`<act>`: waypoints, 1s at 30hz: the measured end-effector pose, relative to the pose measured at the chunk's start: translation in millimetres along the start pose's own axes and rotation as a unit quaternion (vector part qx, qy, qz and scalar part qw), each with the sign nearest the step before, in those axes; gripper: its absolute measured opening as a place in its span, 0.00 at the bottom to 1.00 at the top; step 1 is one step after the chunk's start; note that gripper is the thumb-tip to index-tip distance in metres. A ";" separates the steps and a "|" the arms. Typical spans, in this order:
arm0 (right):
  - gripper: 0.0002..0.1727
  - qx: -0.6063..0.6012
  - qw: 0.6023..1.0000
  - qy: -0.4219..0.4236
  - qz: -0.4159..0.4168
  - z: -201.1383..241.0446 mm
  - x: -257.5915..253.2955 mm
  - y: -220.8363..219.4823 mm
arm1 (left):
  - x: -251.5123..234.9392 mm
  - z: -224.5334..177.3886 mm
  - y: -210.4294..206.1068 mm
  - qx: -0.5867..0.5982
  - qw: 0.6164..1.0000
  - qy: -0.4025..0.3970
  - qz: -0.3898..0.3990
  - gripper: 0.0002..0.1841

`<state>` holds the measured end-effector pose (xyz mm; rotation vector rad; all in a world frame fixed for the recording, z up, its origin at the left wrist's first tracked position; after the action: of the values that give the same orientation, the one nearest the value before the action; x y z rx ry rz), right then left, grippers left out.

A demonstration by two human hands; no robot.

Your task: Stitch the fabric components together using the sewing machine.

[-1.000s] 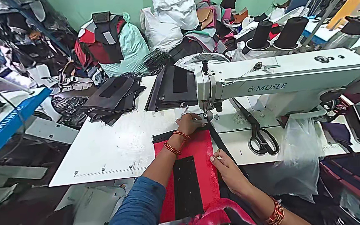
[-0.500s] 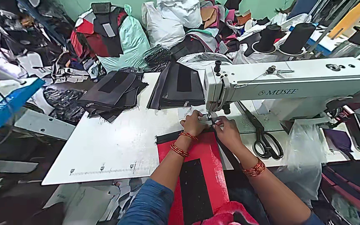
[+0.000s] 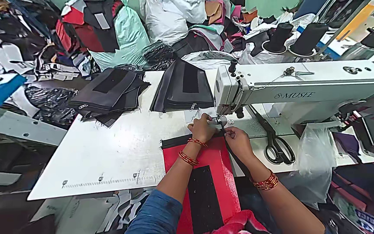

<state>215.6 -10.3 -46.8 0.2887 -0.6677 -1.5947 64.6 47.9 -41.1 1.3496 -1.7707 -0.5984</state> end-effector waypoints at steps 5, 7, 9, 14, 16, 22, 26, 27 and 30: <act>0.13 -0.056 0.998 0.010 0.023 -4.2 -1.9 2.6 | -2.0 -1.4 0.9 0.015 1.000 0.000 0.001 0.29; 0.13 -0.078 0.996 0.017 0.032 -8.1 -4.7 3.7 | -4.8 -1.7 0.7 0.015 1.000 -0.003 0.002 0.30; 0.13 -0.098 0.994 0.023 0.039 -11.2 -6.5 4.1 | -7.2 -2.3 0.8 0.019 1.000 -0.002 -0.001 0.30; 0.13 -0.125 0.991 0.027 0.048 -13.5 -7.5 4.4 | -8.4 -5.0 0.6 0.010 1.000 0.000 -0.006 0.30; 0.13 -0.125 0.990 0.028 0.050 -13.1 -7.4 4.3 | -8.6 -5.2 1.0 0.014 1.000 0.002 -0.009 0.29; 0.14 -0.103 0.992 0.048 0.047 -14.3 -5.3 3.1 | -10.6 -6.3 0.3 0.016 1.000 0.002 -0.005 0.29; 0.15 -0.080 0.994 0.062 0.041 -13.0 -3.0 2.5 | -10.2 -6.5 -0.3 0.021 1.000 0.004 -0.011 0.28; 0.15 -0.074 0.994 0.067 0.038 -12.7 -2.5 2.5 | -10.2 -6.6 -0.6 0.022 1.000 0.003 -0.012 0.28; 0.16 -0.059 0.994 0.084 0.030 -12.1 -0.9 1.8 | -10.0 -5.7 -2.0 0.029 0.999 -0.003 -0.022 0.28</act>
<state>223.9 -12.4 -55.6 0.3102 -0.4471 -1.5264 71.4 57.2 -42.6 1.4296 -1.7797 -0.5799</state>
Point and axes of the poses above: each hand's wrist, its own x-axis away from the middle knuckle, its own y-axis out of the back of the hand, z = x × y, the point moved 4 cm from there along -x, towards the middle knuckle, and after that the axes turned 6 degrees about -x, right-handed, at the moved point
